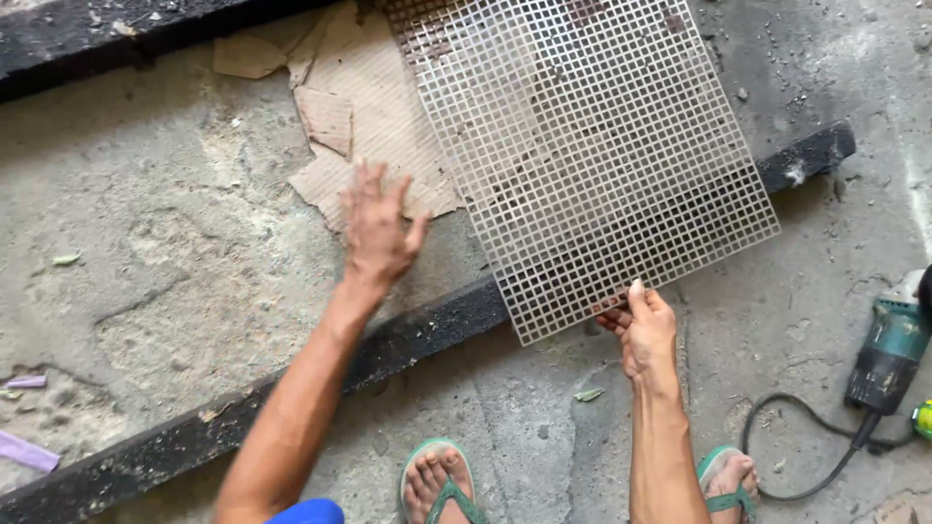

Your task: Cutting a metal mesh sheet using a handheld angle grinder on a workshop floor

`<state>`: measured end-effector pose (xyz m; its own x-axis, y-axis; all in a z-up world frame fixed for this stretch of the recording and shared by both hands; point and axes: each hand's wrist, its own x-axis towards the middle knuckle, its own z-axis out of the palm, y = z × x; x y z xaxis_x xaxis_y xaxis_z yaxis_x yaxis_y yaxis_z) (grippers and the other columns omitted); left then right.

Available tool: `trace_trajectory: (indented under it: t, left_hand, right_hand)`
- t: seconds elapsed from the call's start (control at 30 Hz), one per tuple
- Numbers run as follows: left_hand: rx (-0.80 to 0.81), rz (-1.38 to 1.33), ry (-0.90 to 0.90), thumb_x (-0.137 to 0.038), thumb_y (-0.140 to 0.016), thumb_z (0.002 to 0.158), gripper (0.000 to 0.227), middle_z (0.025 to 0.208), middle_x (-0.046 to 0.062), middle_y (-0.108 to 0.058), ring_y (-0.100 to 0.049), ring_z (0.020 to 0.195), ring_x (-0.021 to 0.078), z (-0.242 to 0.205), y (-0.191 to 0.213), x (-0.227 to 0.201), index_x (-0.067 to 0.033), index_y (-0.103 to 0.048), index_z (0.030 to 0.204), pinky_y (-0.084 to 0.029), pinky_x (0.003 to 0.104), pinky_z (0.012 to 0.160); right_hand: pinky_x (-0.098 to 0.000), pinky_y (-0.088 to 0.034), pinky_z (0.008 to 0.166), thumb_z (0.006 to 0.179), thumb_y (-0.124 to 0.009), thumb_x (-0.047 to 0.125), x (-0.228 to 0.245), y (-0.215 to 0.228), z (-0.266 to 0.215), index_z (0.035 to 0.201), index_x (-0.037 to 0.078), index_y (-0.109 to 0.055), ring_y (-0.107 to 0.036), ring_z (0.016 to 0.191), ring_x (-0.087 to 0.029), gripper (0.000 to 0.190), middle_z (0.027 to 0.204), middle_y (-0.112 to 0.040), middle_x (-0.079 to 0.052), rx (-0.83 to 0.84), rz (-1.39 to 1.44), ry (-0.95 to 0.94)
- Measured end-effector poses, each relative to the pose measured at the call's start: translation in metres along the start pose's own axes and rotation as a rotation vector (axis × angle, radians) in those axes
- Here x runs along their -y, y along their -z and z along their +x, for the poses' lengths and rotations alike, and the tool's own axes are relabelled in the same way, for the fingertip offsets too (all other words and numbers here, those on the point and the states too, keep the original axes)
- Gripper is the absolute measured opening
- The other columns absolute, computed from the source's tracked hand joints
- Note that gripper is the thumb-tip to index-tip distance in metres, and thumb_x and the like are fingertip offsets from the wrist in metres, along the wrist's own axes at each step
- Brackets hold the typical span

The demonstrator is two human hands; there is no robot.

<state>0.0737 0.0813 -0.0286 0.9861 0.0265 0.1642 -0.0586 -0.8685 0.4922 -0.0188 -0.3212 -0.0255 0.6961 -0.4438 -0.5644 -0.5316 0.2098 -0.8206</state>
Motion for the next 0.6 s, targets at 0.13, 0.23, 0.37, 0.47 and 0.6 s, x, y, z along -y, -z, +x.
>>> trace_trajectory:
  t: [0.13,0.23,0.37,0.47,0.6]
  left_hand:
    - [0.050,-0.160,0.080,-0.038,-0.069,0.093,0.047,0.146,0.017,-0.045,-0.032,0.146,0.0433,-0.033,0.001,-0.063,-0.0166,-0.062,0.134,-0.027,0.070,0.115]
    - [-0.047,-0.312,0.016,-0.034,-0.070,0.093,0.050,0.147,0.013,-0.043,-0.033,0.146,0.0465,-0.077,0.007,-0.112,-0.0179,-0.057,0.139,-0.030,0.072,0.112]
    - [-0.004,-0.423,0.000,-0.033,-0.071,0.091,0.053,0.146,0.014,-0.045,-0.034,0.147,0.0463,-0.127,0.026,-0.155,-0.0166,-0.058,0.140,-0.029,0.065,0.116]
    - [0.035,-0.414,-0.056,-0.034,-0.073,0.090,0.055,0.147,0.015,-0.045,-0.031,0.148,0.0453,-0.155,0.023,-0.156,-0.0155,-0.058,0.139,-0.024,0.062,0.119]
    - [-0.004,-0.147,-0.112,-0.040,-0.083,0.081,0.069,0.153,0.016,-0.042,-0.023,0.152,0.0402,-0.168,0.023,-0.130,-0.0166,-0.059,0.141,-0.001,0.055,0.124]
  right_hand:
    - [-0.0449,-0.066,0.063,0.109,-0.062,0.034,-0.011,0.017,0.022,0.104,0.009,-0.057,-0.076,0.070,-0.029,0.026,0.092,-0.073,-0.017,0.073,-0.013,-0.030]
    - [-0.0457,-0.066,0.065,0.108,-0.064,0.037,-0.002,0.029,0.009,0.112,0.009,-0.060,-0.077,0.074,-0.031,0.028,0.096,-0.073,-0.019,0.114,-0.039,-0.017]
    - [-0.0431,-0.063,0.072,0.107,-0.055,0.053,0.038,0.049,-0.023,0.126,0.002,-0.060,-0.076,0.087,-0.034,0.055,0.102,-0.072,-0.028,0.270,-0.327,-0.056]
    - [-0.0445,-0.061,0.073,0.108,-0.057,0.043,0.062,0.082,-0.042,0.133,-0.005,-0.059,-0.075,0.086,-0.035,0.054,0.101,-0.072,-0.029,0.315,-0.605,-0.029]
    - [-0.0548,-0.060,0.091,0.095,-0.061,0.054,0.095,0.142,-0.074,0.125,0.019,-0.072,-0.076,0.103,-0.039,0.047,0.101,-0.081,-0.018,0.554,-1.573,0.074]
